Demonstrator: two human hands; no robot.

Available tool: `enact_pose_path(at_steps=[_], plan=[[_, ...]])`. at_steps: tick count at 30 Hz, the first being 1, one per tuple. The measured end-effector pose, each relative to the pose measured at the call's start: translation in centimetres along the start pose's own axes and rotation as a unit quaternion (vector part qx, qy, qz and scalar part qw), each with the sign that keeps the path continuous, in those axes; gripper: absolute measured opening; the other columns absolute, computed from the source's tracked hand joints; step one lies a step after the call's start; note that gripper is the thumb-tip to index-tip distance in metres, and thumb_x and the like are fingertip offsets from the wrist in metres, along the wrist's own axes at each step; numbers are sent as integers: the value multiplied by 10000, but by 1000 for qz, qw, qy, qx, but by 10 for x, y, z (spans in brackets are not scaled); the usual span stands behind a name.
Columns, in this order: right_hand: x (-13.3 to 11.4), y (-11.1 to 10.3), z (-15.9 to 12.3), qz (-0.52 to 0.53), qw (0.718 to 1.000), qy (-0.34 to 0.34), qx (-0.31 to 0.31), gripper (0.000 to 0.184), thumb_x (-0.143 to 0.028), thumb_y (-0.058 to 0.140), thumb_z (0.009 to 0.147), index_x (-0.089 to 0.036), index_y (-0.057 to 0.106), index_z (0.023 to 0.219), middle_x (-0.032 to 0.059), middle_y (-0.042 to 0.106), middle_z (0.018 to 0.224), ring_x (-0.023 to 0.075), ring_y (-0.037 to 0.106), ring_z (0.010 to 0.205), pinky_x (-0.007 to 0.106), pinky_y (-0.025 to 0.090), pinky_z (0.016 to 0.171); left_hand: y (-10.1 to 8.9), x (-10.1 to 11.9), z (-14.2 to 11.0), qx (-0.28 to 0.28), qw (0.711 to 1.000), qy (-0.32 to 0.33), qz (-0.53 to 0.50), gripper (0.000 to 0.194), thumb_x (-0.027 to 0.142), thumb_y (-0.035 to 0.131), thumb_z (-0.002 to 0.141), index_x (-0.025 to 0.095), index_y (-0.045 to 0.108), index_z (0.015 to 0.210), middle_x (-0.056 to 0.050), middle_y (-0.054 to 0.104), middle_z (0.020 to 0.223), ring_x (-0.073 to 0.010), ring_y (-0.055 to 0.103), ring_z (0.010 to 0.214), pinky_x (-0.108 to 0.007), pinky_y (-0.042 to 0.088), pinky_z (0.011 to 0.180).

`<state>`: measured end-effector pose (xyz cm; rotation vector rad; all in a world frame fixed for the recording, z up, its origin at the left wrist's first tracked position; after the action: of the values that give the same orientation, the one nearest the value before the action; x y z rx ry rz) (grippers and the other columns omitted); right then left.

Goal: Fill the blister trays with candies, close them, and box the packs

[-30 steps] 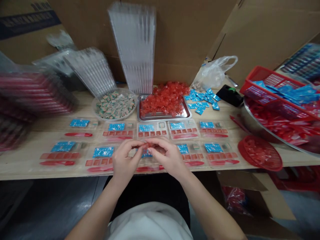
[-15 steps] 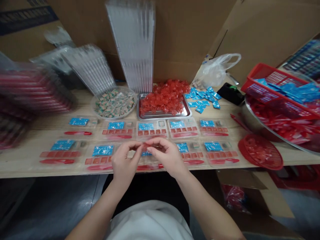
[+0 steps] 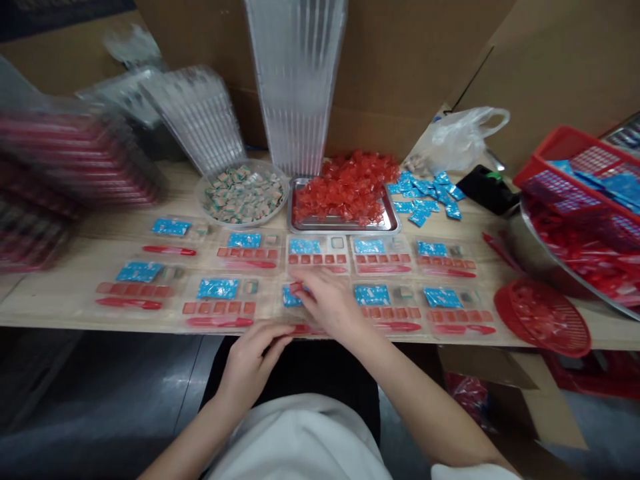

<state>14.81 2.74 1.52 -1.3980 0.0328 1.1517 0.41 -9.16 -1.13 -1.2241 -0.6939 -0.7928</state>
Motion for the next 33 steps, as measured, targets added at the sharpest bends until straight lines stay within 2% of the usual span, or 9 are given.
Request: enact_pose_path(at_steps=[3, 7, 15, 19, 23, 25, 27, 30, 33], plan=[[-9, 16, 11, -97, 991, -63, -64, 339, -93, 510, 826, -182, 574, 1147, 81, 668, 995, 219, 581, 970, 381, 475, 866, 4, -4, -2, -14, 999, 35, 27, 191, 164, 489, 881, 214, 643, 981, -48, 662, 898, -166, 604, 855, -310, 491, 791], [-17, 24, 17, -173, 977, -83, -97, 297, -102, 515, 833, -138, 571, 1122, 102, 657, 948, 232, 559, 931, 369, 464, 844, 4, -4, 4, -23, 999, 34, 12, 196, 146, 480, 880, 215, 633, 982, -41, 654, 901, -160, 599, 858, -300, 491, 789], [-17, 22, 18, -194, 970, -106, -102, 113, -185, 515, 872, -155, 616, 911, 78, 648, 876, 220, 515, 926, 349, 433, 835, 3, -4, 7, -50, 999, 16, -6, 138, 132, 503, 863, 201, 622, 870, -25, 649, 854, -154, 597, 829, -283, 476, 756], [-23, 27, 25, -233, 953, -126, -145, 105, -183, 542, 855, -140, 623, 803, 81, 643, 818, 228, 517, 876, 361, 432, 792, 3, -4, 9, -53, 999, 4, -12, 142, 119, 503, 853, 199, 620, 851, -23, 646, 850, -155, 596, 827, -288, 465, 758], [-28, 15, 16, -203, 966, -112, -112, 167, -150, 515, 858, -147, 625, 982, 108, 648, 957, 241, 524, 972, 412, 415, 883, -2, 0, 6, -25, 995, -54, -82, 96, 174, 530, 844, 206, 620, 834, -21, 645, 836, -154, 598, 798, -288, 466, 745], [-30, 1, -5, -129, 987, -77, -52, 273, -149, 495, 866, -179, 570, 1127, 103, 621, 1084, 221, 515, 1044, 402, 409, 929, -4, 4, 3, 24, 972, -140, -188, 34, 233, 592, 813, 200, 590, 812, -5, 631, 787, -136, 597, 737, -263, 476, 697], [-30, -10, -33, -30, 998, -46, -31, 333, -180, 530, 854, -210, 527, 1185, 84, 604, 1119, 196, 529, 1047, 355, 444, 904, -1, 12, 2, 46, 914, -238, -327, 150, 278, 657, 764, 192, 539, 796, 14, 615, 731, -117, 597, 686, -233, 479, 644], [-27, -19, -74, 73, 997, -28, -11, 324, -170, 571, 835, -254, 546, 1148, 44, 638, 998, 159, 587, 917, 287, 493, 789, 13, 31, 6, -10, 817, -321, -478, 251, 292, 712, 715, 179, 508, 809, 17, 623, 720, -99, 605, 669, -210, 477, 629], [-21, -24, -102, 103, 994, 1, 48, 267, -121, 555, 840, -278, 593, 1053, 14, 656, 903, 142, 607, 833, 270, 492, 743, 29, 49, 8, -79, 782, -341, -516, 244, 296, 691, 741, 175, 527, 874, -5, 658, 765, -97, 623, 695, -208, 481, 654]])
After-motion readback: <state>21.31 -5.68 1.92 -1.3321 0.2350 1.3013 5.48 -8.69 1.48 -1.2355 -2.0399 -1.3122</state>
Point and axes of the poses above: each hand's wrist, its own z-axis towards the middle knuckle, its own y-axis out of the palm, x = y × z, the point moved 1 cm from there along z, towards the middle knuckle
